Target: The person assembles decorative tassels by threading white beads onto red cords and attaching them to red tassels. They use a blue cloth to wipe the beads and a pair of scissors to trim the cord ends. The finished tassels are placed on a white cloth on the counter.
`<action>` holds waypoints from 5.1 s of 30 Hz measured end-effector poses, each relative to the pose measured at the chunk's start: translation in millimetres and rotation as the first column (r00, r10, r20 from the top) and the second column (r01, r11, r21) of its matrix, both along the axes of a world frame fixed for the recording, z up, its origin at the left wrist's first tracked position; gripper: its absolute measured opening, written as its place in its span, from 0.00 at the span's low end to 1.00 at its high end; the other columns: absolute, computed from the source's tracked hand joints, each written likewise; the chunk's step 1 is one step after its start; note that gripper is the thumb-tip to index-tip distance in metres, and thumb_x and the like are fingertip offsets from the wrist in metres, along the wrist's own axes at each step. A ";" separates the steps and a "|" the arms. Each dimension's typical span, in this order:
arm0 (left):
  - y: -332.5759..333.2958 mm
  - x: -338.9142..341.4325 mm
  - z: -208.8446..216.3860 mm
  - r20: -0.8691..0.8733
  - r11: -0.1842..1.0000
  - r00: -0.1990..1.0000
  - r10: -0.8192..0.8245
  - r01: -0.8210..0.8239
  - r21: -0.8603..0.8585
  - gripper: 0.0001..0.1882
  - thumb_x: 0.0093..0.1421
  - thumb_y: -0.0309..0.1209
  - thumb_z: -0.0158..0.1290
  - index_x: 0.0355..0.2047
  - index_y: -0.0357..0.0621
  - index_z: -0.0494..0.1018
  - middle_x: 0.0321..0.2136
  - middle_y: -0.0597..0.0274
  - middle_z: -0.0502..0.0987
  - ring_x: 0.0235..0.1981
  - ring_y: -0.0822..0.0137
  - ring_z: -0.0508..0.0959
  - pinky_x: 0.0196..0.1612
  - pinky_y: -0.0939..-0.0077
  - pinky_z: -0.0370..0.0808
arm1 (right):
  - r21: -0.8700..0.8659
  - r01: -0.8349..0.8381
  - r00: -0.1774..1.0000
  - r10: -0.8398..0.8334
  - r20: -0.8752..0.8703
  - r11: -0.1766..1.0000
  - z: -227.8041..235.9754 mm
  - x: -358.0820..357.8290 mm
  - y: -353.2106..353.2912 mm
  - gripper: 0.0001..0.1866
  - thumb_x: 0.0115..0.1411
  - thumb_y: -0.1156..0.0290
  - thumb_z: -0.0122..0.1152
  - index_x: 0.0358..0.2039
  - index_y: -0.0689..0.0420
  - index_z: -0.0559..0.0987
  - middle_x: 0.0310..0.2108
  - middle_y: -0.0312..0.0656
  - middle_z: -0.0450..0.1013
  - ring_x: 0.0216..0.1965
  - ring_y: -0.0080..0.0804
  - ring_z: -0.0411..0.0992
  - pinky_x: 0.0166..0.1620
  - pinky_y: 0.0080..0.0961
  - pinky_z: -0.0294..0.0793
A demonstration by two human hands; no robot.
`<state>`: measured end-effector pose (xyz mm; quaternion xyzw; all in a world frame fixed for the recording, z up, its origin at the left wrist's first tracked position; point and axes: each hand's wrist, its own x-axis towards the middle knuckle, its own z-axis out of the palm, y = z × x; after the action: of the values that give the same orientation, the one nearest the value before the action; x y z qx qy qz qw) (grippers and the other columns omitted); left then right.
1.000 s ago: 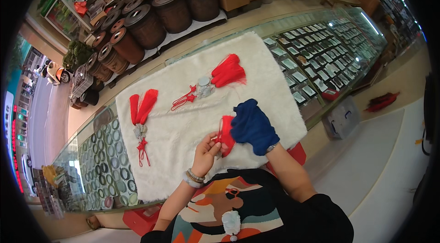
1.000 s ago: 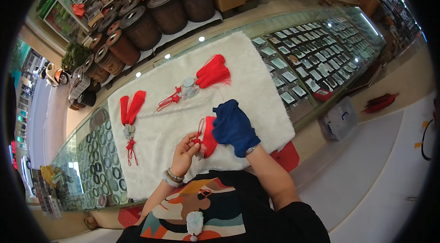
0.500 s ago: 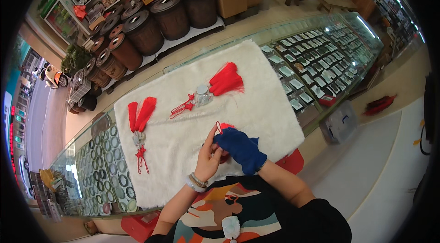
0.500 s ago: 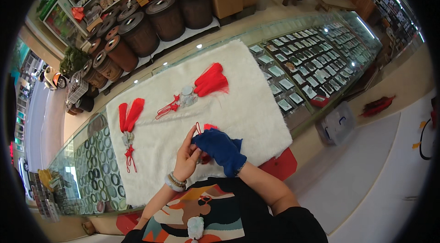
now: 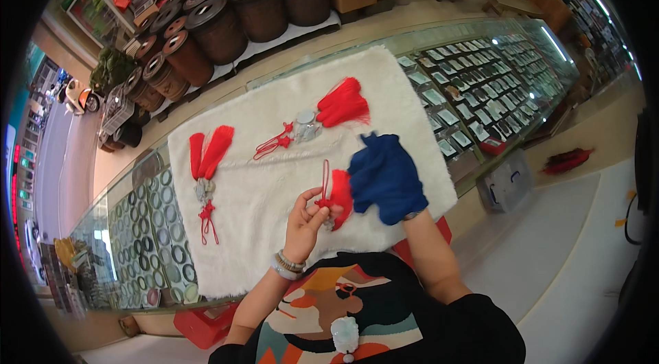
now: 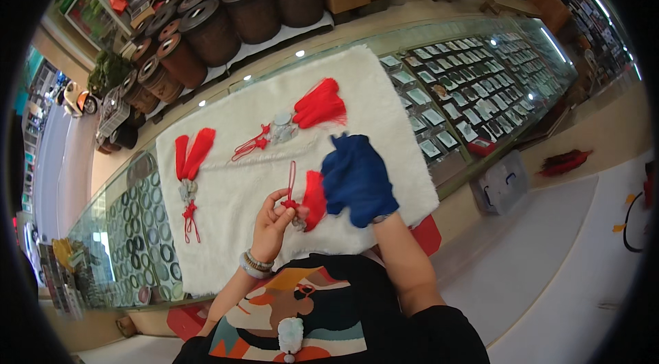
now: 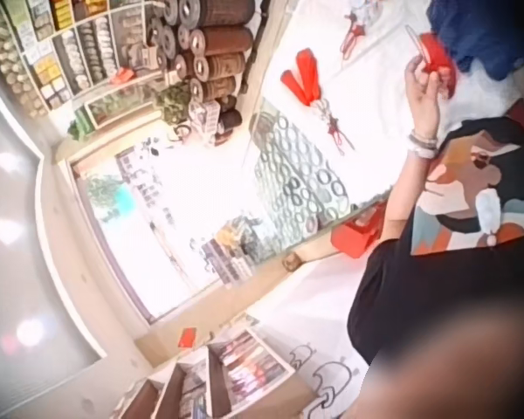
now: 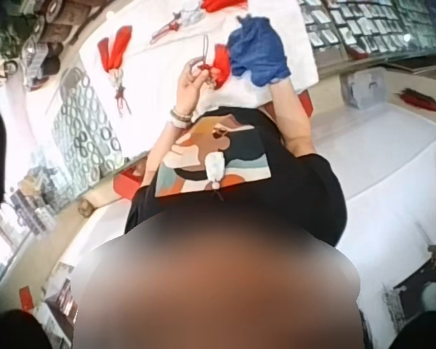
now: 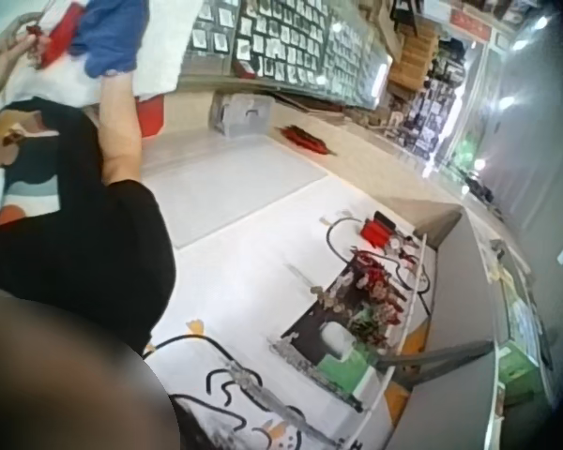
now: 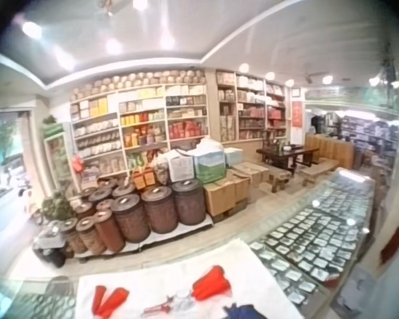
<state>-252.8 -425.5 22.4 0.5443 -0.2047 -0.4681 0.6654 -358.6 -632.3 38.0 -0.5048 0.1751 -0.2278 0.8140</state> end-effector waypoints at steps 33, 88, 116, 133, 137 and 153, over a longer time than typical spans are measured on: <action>-19.0 -13.2 -14.6 -0.105 0.914 0.914 0.392 -0.400 -0.069 0.04 0.67 0.25 0.55 0.38 0.36 0.76 0.31 0.64 0.79 0.33 0.75 0.76 0.40 0.82 0.72 | -0.771 -0.201 0.880 -0.235 -0.414 0.605 -14.3 2.7 78.0 0.06 0.58 0.70 0.60 0.32 0.57 0.75 0.33 0.45 0.73 0.36 0.44 0.74 0.37 0.36 0.73; -12.5 14.4 -10.6 -0.313 0.934 0.880 0.356 -0.323 0.154 0.10 0.64 0.31 0.60 0.41 0.36 0.80 0.32 0.63 0.82 0.32 0.74 0.79 0.40 0.80 0.75 | -0.859 -0.267 0.955 0.001 -0.296 0.437 -32.0 13.4 51.8 0.07 0.54 0.69 0.64 0.32 0.55 0.78 0.32 0.43 0.76 0.35 0.43 0.76 0.38 0.34 0.75; -7.9 14.0 -11.3 -0.318 0.981 0.931 0.178 -0.142 0.131 0.14 0.69 0.33 0.54 0.45 0.34 0.79 0.38 0.56 0.83 0.38 0.68 0.82 0.47 0.75 0.77 | -0.806 -0.351 0.870 -0.153 -0.469 0.477 -27.8 4.5 47.9 0.12 0.57 0.69 0.64 0.42 0.55 0.79 0.39 0.44 0.78 0.39 0.42 0.78 0.40 0.36 0.77; -3.4 6.3 -16.2 -0.347 0.958 0.896 0.278 -0.233 0.164 0.12 0.67 0.29 0.55 0.45 0.32 0.79 0.39 0.56 0.83 0.40 0.67 0.82 0.44 0.74 0.79 | -0.893 -0.345 0.936 0.032 -0.351 0.290 -13.8 8.4 49.8 0.05 0.53 0.69 0.65 0.31 0.53 0.81 0.34 0.38 0.75 0.37 0.37 0.74 0.39 0.32 0.75; -2.4 17.8 -18.3 -0.481 0.977 0.850 0.214 -0.183 0.111 0.11 0.67 0.30 0.56 0.43 0.34 0.78 0.38 0.56 0.82 0.40 0.67 0.81 0.45 0.72 0.79 | -0.909 -0.266 0.934 -0.145 -0.325 0.322 -21.0 4.4 48.8 0.13 0.52 0.69 0.65 0.39 0.53 0.80 0.38 0.40 0.76 0.38 0.40 0.76 0.42 0.35 0.76; 0.5 9.4 -21.8 -0.338 0.966 0.912 0.231 -0.173 0.193 0.10 0.68 0.30 0.54 0.44 0.35 0.76 0.38 0.57 0.82 0.39 0.66 0.82 0.45 0.71 0.80 | -0.829 -0.270 0.963 0.119 -0.243 0.490 -25.0 8.1 51.5 0.04 0.60 0.73 0.60 0.31 0.60 0.77 0.30 0.42 0.72 0.35 0.38 0.72 0.38 0.32 0.71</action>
<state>-243.4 -425.0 0.5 0.5196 0.0151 -0.5025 0.6909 -350.6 -580.9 13.0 -0.8719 0.0434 -0.1513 0.4637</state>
